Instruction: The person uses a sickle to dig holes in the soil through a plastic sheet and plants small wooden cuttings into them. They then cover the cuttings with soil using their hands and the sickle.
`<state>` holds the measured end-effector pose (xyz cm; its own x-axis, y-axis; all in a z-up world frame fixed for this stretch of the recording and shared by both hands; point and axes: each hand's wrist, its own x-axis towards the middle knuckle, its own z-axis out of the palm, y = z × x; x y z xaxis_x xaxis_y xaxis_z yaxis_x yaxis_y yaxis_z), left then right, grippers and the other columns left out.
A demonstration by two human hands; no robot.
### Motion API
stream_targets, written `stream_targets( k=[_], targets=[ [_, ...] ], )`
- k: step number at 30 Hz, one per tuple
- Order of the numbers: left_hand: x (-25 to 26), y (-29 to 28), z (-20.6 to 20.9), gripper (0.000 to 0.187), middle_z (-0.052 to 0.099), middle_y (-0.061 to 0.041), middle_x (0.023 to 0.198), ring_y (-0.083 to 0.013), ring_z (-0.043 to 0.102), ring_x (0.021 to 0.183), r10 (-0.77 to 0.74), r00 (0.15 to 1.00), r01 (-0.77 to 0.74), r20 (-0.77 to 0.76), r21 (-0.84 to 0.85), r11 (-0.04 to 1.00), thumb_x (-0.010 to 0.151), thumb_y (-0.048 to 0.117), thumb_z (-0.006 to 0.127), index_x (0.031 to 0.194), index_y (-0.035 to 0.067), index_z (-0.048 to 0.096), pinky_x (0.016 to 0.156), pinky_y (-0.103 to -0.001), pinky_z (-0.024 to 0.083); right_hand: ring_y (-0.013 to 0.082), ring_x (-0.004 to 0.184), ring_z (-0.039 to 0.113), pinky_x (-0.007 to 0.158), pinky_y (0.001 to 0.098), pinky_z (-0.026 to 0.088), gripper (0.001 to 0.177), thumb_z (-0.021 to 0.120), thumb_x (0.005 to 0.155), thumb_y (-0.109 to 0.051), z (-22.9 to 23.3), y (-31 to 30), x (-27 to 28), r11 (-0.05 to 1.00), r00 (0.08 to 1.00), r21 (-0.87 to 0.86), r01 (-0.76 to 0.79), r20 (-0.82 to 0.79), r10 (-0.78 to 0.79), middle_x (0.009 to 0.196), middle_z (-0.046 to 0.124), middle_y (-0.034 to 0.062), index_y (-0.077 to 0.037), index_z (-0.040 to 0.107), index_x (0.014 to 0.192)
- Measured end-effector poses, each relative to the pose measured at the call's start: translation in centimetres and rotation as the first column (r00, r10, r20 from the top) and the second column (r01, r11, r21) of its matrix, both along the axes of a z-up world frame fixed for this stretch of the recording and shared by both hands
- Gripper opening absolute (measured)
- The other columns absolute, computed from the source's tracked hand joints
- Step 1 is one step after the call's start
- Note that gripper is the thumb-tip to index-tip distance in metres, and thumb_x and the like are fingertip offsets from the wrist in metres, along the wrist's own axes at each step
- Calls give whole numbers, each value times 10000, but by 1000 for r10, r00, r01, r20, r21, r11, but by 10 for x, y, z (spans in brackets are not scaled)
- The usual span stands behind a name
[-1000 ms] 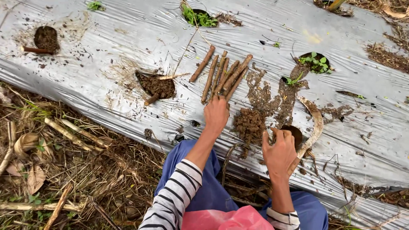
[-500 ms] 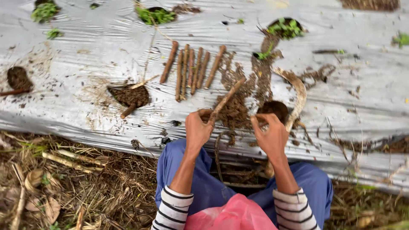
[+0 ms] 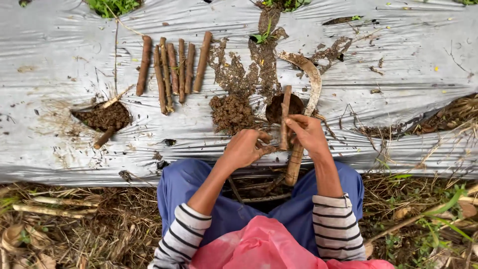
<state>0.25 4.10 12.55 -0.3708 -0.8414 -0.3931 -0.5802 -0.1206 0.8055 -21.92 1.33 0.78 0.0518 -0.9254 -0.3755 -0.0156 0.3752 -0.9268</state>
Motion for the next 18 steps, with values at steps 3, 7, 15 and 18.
stream_targets(
  k=[3, 7, 15, 18],
  targets=[
    [6, -10, -48, 255, 745, -259, 998, -433, 745, 873, -36, 998, 41, 56, -82, 996, 852, 12, 735, 1098, -51, 741, 832, -577, 578, 144, 578, 650, 400, 257, 532, 395, 780, 910, -134, 3, 2, -10, 998, 990, -7, -69, -122, 68, 810, 703, 184, 154, 654, 1150],
    [8, -10, -107, 292, 738, -242, 997, -409, 704, 680, -121, 961, 200, 249, -323, 925, 856, -87, 583, 1085, -37, 758, 696, -521, 593, 169, 602, 628, 433, 339, 522, 353, 807, 858, -125, 7, 3, -21, 977, 911, 5, -213, -359, 201, 790, 724, 221, 126, 717, 1089],
    [11, -19, -113, 257, 714, -144, 1026, -398, 733, 808, -167, 927, 286, 337, -345, 894, 804, -30, 574, 986, 35, 744, 722, -524, 598, 194, 711, 709, 651, 376, 550, 411, 841, 799, -302, 0, -17, 0, 958, 797, 21, -287, -549, 251, 740, 746, 106, -61, 772, 1124],
    [10, -19, -136, 265, 716, -154, 1066, -405, 729, 763, -147, 924, 286, 353, -383, 879, 778, 4, 619, 1005, 41, 751, 680, -503, 595, 360, 862, 744, 764, 450, 562, 394, 810, 806, -349, 1, -21, 9, 931, 694, 19, -364, -661, 285, 834, 768, 162, -72, 796, 1085]
  ],
)
